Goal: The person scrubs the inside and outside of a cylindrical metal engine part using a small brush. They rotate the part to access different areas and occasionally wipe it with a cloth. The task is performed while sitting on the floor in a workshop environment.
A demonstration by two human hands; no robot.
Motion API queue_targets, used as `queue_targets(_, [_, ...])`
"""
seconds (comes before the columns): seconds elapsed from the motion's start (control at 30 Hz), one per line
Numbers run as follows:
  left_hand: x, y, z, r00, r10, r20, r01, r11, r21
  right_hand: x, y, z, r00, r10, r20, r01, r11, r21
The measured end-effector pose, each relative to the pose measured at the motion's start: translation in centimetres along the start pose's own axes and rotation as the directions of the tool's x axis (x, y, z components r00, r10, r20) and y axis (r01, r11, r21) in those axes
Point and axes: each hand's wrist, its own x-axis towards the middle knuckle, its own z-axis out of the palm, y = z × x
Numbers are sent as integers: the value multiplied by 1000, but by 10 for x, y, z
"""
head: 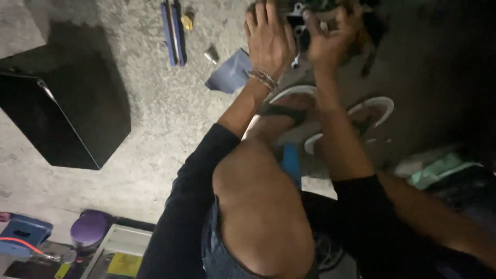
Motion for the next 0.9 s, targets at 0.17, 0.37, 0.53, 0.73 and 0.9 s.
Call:
queue_targets(0.17, [0,-7,6,999,-5,49,5,1000,-1,9,-6,4,993,-115,17,116,954,-276])
queue_targets(0.37, [5,-9,11,1000,-17,16,17,999,31,6,37,3,997,-50,52,62,963,-261])
queue_targets(0.53, [-1,-1,1,1000,-12,19,12,1000,25,9,-2,-7,988,-107,114,102,994,49])
queue_targets(0.73, [-6,-1,11,1000,-4,27,2,997,82,32,47,-3,979,-204,28,205,978,-40])
queue_targets(0.9, [-10,-7,14,1000,4,-12,-3,1000,11,44,-14,-33,972,-65,227,42,994,103])
